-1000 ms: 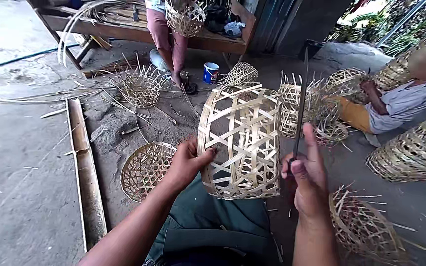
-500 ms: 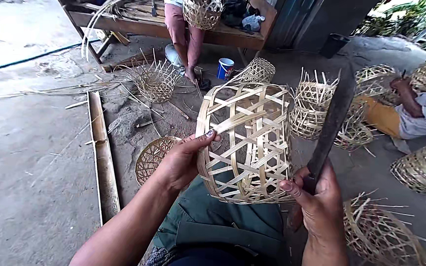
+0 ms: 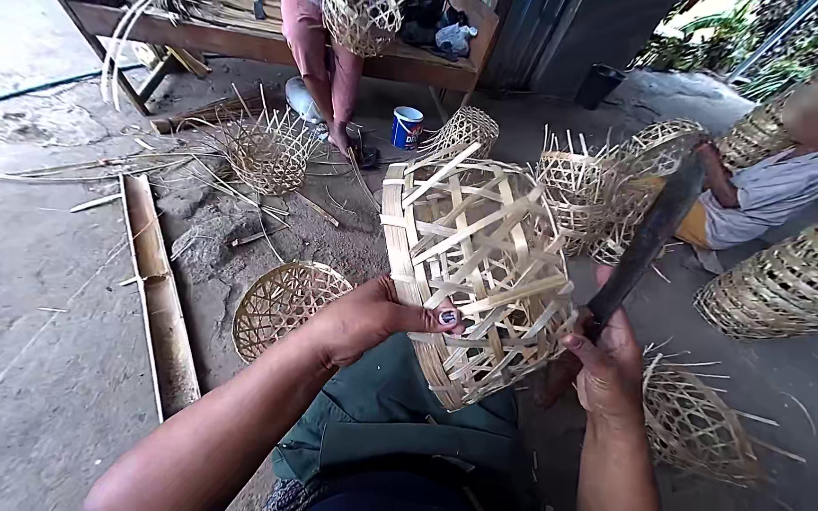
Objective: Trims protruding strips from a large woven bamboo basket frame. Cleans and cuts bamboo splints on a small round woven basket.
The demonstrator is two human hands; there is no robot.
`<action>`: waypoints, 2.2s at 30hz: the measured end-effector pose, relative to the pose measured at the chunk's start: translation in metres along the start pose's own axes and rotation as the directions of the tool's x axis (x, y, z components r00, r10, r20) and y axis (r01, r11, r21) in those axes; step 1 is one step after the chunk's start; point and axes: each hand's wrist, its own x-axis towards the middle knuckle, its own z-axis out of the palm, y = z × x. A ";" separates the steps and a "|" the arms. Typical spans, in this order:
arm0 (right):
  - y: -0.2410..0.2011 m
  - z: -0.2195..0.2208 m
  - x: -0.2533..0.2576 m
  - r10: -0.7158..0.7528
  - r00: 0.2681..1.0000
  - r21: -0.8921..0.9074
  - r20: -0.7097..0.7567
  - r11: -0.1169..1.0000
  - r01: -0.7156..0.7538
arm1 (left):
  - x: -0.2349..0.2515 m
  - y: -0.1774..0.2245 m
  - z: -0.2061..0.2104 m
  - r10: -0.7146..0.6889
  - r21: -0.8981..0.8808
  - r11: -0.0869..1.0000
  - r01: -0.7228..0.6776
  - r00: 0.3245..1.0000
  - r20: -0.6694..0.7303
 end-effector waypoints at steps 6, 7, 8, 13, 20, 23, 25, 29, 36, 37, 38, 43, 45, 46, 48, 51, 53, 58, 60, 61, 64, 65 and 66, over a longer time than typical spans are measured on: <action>-0.069 0.008 -0.017 0.009 0.996 0.073 0.093 0.997 -0.016 | 0.004 0.004 0.029 0.126 -0.090 0.987 -0.137 0.985 -0.117; -0.081 0.010 -0.021 0.069 0.976 0.178 0.204 0.978 -0.107 | 0.004 0.002 0.033 0.136 -0.091 0.985 -0.146 0.985 -0.107; -0.090 0.013 -0.025 0.104 0.946 0.264 0.307 0.946 -0.190 | 0.005 0.000 0.037 0.140 -0.088 0.985 -0.149 0.986 -0.093; -0.104 0.019 -0.028 0.116 0.824 0.397 0.555 0.833 -0.385 | 0.010 -0.007 0.056 0.172 0.008 0.985 -0.173 0.984 0.032; -0.097 0.033 -0.043 -0.033 0.970 -0.096 0.241 0.994 0.058 | 0.014 -0.019 0.068 0.291 0.163 0.943 -0.289 0.957 0.014; -0.090 0.042 -0.051 -0.285 0.942 -0.620 0.179 0.711 0.333 | 0.012 -0.028 0.080 0.415 0.233 0.885 -0.402 0.910 -0.008; -0.087 0.043 -0.051 -0.396 0.888 -0.818 0.235 0.412 0.401 | 0.012 -0.032 0.085 0.483 0.304 0.838 -0.453 0.875 -0.027; -0.099 -0.002 -0.040 -0.375 0.913 -0.940 0.159 0.227 0.257 | -0.001 -0.023 0.062 0.437 0.316 0.853 -0.415 0.899 0.002; -0.104 -0.131 -0.019 0.115 0.892 -0.474 -0.438 0.813 -0.337 | 0.006 -0.015 0.009 0.174 0.307 0.947 -0.093 0.953 -0.248; -0.096 -0.117 -0.021 0.145 0.915 -0.419 -0.377 0.854 -0.308 | 0.012 -0.017 0.010 0.190 0.370 0.927 -0.059 0.925 -0.329; -0.089 -0.099 -0.024 0.158 0.939 -0.373 -0.306 0.888 -0.270 | 0.017 -0.019 0.010 0.203 0.433 0.901 -0.016 0.898 -0.390; -0.071 -0.012 -0.029 0.040 0.997 -0.075 0.072 0.997 -0.035 | 0.001 -0.016 0.003 0.247 0.195 0.953 -0.232 0.968 -0.054; -0.067 0.020 -0.033 -0.018 0.995 -0.007 0.099 1.000 0.019 | -0.008 -0.016 -0.002 0.270 0.063 0.960 -0.274 0.961 0.065; -0.066 0.032 -0.033 -0.038 0.996 0.024 0.086 0.999 0.036 | -0.011 -0.016 -0.005 0.308 0.018 0.951 -0.309 0.949 0.063; -0.062 0.046 -0.029 -0.043 0.997 0.067 0.060 0.997 0.039 | -0.016 -0.012 -0.008 0.382 -0.151 0.911 -0.383 0.923 -0.037; -0.059 0.049 -0.024 -0.040 0.997 0.077 0.064 0.996 0.035 | -0.025 0.005 -0.003 0.301 -0.173 0.923 -0.343 0.926 -0.229; -0.057 0.050 -0.021 -0.047 0.997 0.071 0.061 0.997 0.043 | -0.027 0.012 0.000 0.210 -0.125 0.960 -0.250 0.940 -0.269; -0.045 0.035 -0.016 -0.001 0.991 0.088 0.135 0.996 -0.011 | -0.026 0.001 -0.008 0.061 -0.076 0.994 -0.073 0.987 -0.147; -0.039 0.025 -0.014 -0.001 0.986 0.088 0.169 0.996 -0.014 | -0.023 -0.008 -0.007 0.065 -0.074 0.995 -0.069 0.996 -0.060; -0.037 0.020 -0.012 -0.011 0.985 0.079 0.170 0.997 -0.002 | -0.021 -0.011 -0.005 0.091 -0.070 0.993 -0.093 0.995 -0.033; -0.039 0.013 -0.008 -0.073 0.995 -0.047 0.067 0.996 0.076 | -0.014 -0.009 0.008 0.204 -0.022 0.979 -0.205 0.978 -0.044; -0.044 0.014 -0.008 -0.115 0.993 -0.150 -0.003 0.982 0.113 | -0.011 -0.006 0.014 0.245 -0.014 0.969 -0.247 0.967 -0.068; -0.051 0.015 -0.008 -0.157 0.986 -0.249 -0.051 0.958 0.139 | -0.009 -0.003 0.019 0.288 -0.009 0.957 -0.290 0.953 -0.099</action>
